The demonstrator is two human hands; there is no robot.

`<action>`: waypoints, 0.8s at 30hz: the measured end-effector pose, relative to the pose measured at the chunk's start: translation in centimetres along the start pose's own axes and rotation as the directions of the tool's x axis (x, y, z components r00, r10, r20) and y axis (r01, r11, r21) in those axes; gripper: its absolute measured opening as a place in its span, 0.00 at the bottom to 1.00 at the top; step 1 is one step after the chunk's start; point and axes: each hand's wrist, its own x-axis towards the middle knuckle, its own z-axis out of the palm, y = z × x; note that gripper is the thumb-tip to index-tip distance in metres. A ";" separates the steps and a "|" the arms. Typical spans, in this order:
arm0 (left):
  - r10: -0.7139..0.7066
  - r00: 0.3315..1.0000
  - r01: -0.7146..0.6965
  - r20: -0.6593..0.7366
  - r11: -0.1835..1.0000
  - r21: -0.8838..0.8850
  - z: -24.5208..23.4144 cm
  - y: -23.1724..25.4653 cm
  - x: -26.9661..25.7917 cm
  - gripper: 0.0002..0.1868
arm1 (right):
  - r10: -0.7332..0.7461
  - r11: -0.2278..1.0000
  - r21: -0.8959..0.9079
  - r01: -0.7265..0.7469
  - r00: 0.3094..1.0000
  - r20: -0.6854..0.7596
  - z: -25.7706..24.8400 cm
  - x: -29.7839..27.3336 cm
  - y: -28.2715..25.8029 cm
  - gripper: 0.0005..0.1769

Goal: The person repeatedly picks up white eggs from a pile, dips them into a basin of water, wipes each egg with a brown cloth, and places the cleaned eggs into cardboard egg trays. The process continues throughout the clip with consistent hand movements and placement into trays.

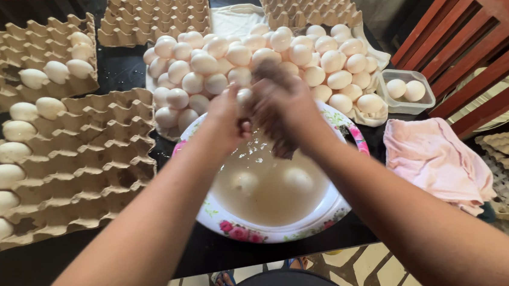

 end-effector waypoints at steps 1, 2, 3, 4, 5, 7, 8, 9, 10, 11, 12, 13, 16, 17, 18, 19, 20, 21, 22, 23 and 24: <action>0.036 0.999 -0.036 -0.003 0.998 0.042 0.8 -0.2 -0.4 0.18 | -0.333 0.913 -0.261 0.315 0.943 -0.025 1.0 0.0 -0.3 0.19; 0.073 0.997 -0.072 -0.005 0.994 0.085 1.4 -0.4 -0.8 0.18 | -0.622 0.665 -0.496 0.558 0.781 0.044 1.7 -0.2 -0.4 0.20; 0.110 0.994 -0.109 -0.006 0.986 0.125 1.9 -0.7 -1.2 0.19 | -0.330 0.933 -0.164 0.321 0.944 -0.029 2.0 -0.1 -0.5 0.20; 0.147 0.989 -0.144 -0.007 0.976 0.165 2.1 -0.9 -1.5 0.19 | 0.005 0.981 0.191 -0.009 1.000 0.023 2.4 -0.1 -0.5 0.21; 0.190 0.982 -0.184 -0.013 0.962 0.203 1.9 -0.7 -1.9 0.19 | 0.297 0.799 0.484 -0.356 0.934 0.196 2.9 0.1 -0.5 0.21; 0.174 0.979 -0.146 -0.102 0.961 0.236 1.7 -0.7 -2.3 0.23 | 0.211 0.972 0.092 -0.217 0.975 0.068 3.3 0.1 -0.1 0.23; 0.165 0.976 -0.125 -0.141 0.960 0.252 1.7 -0.9 -2.4 0.25 | 0.147 0.982 -0.125 -0.145 0.989 0.014 3.0 0.0 0.3 0.24; 0.149 0.980 -0.115 -0.130 0.965 0.237 1.6 -0.9 -2.4 0.25 | 0.017 0.994 -0.112 -0.015 1.000 0.011 3.0 -0.2 0.7 0.24; 0.134 0.984 -0.105 -0.119 0.969 0.223 1.5 -1.0 -2.5 0.25 | -0.115 0.988 -0.100 0.115 0.993 0.008 2.9 -0.4 1.0 0.24; 0.120 0.986 -0.094 -0.119 0.975 0.204 1.0 -1.3 -2.8 0.25 | -0.243 0.966 -0.084 0.244 0.970 0.018 3.4 -0.9 1.4 0.25; 0.119 0.987 -0.102 -0.104 0.982 0.157 0.5 -1.5 -3.1 0.24 | -0.095 0.996 0.001 0.095 0.995 0.019 3.7 -1.3 1.6 0.25; 0.120 0.990 -0.111 -0.078 0.987 0.116 0.4 -1.5 -3.1 0.23 | 0.052 0.995 0.082 -0.054 0.998 0.022 3.6 -1.4 1.6 0.26; 0.070 0.998 -0.070 -0.009 0.998 0.004 0.6 -1.6 -3.1 0.23 | -0.172 0.943 -0.286 0.169 0.985 0.016 2.6 -1.8 1.5 0.29; 0.050 0.999 -0.050 0.009 0.998 -0.033 0.5 -1.4 -3.2 0.24 | -0.346 0.807 -0.485 0.338 0.935 0.077 2.3 -1.8 1.2 0.31; 0.036 0.999 -0.036 -0.005 0.999 -0.024 0.6 -1.3 -3.4 0.22 | -0.118 0.965 -0.228 0.131 0.991 0.070 2.0 -1.7 0.9 0.29; 0.020 1.000 -0.020 -0.019 1.000 -0.017 0.7 -1.3 -3.5 0.20 | 0.112 0.992 0.040 -0.118 0.985 0.132 1.5 -1.7 0.7 0.29; 0.003 0.999 -0.003 -0.034 1.000 -0.010 0.9 -1.3 -3.6 0.18 | 0.306 0.885 0.280 -0.372 0.918 0.252 1.1 -1.7 0.5 0.28; 0.023 1.000 -0.023 -0.016 1.000 -0.010 1.2 -1.1 -3.8 0.18 | 0.245 0.928 0.232 -0.291 0.947 0.207 0.8 -1.6 0.2 0.28; 0.043 0.999 -0.043 0.001 0.999 -0.009 1.4 -0.8 -3.9 0.18 | 0.179 0.961 0.180 -0.208 0.970 0.164 0.5 -1.5 -0.1 0.28; 0.058 0.998 -0.058 0.018 0.998 -0.010 1.6 -0.9 -4.0 0.19 | 0.114 0.984 0.122 -0.129 0.986 0.125 0.2 -1.6 -0.1 0.28; 0.071 0.997 -0.071 0.036 0.997 0.017 1.8 -0.9 -4.2 0.19 | 0.081 0.986 0.134 -0.102 0.984 0.157 -0.1 -1.7 -0.2 0.28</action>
